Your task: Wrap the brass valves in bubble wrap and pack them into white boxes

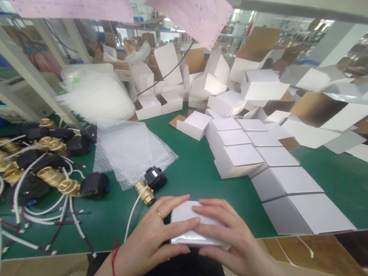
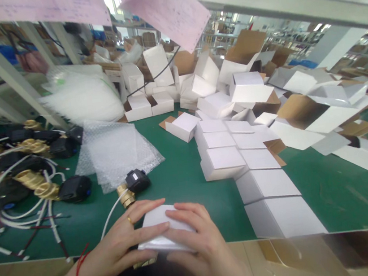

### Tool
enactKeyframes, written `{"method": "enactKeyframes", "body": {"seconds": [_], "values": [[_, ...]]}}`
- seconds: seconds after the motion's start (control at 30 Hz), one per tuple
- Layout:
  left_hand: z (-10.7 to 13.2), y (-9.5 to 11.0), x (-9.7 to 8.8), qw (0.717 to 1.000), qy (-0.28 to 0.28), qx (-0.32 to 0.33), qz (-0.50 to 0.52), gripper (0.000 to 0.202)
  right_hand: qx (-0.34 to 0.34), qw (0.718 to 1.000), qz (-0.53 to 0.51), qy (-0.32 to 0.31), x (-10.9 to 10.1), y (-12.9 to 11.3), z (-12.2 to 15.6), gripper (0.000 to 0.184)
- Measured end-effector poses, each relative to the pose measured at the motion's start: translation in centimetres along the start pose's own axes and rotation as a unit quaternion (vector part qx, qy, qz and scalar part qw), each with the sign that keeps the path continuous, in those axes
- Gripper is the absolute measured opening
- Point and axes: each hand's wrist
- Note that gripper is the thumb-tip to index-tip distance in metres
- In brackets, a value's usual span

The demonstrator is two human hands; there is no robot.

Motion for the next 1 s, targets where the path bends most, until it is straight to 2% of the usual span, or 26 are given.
{"method": "enactKeyframes", "body": {"seconds": [0.13,0.27,0.4,0.57,0.7,0.8,0.93,1.0], "values": [[0.2,0.1,-0.1,1.000,-0.005,-0.015,0.000,0.048,-0.002,1.000,-0.009,-0.006,-0.3,0.0,-0.2,0.032],[0.4,0.4,0.3,0.997,-0.018,-0.057,0.054,0.037,-0.002,1.000,-0.002,-0.003,-0.1,0.0,-0.1,0.029],[0.8,0.5,1.3,0.990,0.015,-0.061,0.126,0.025,-0.002,1.000,0.010,0.025,0.8,0.0,0.5,0.028],[0.9,0.1,2.6,0.992,0.070,-0.036,0.103,0.023,-0.019,0.996,0.053,0.070,2.3,0.7,1.1,0.029],[0.7,-0.1,3.0,0.988,0.102,-0.019,0.114,0.025,-0.025,0.994,0.054,0.096,2.9,1.0,1.2,0.029],[1.0,-0.2,3.0,0.986,0.106,-0.027,0.122,0.038,-0.004,0.993,0.049,0.107,3.1,0.9,1.4,0.037],[2.0,-0.5,2.8,0.980,0.077,-0.146,0.109,0.079,0.082,0.988,0.029,0.128,3.7,0.9,2.4,0.064],[2.5,-0.8,3.0,0.975,0.062,-0.185,0.107,0.091,0.120,0.984,-0.004,0.132,4.0,1.0,3.0,0.072]]}}
Point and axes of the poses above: each hand's wrist, its own z-axis away from the middle knuckle, its own x-axis out of the palm, y = z × x, and after that the axes turned 1 degree about -x, right-handed
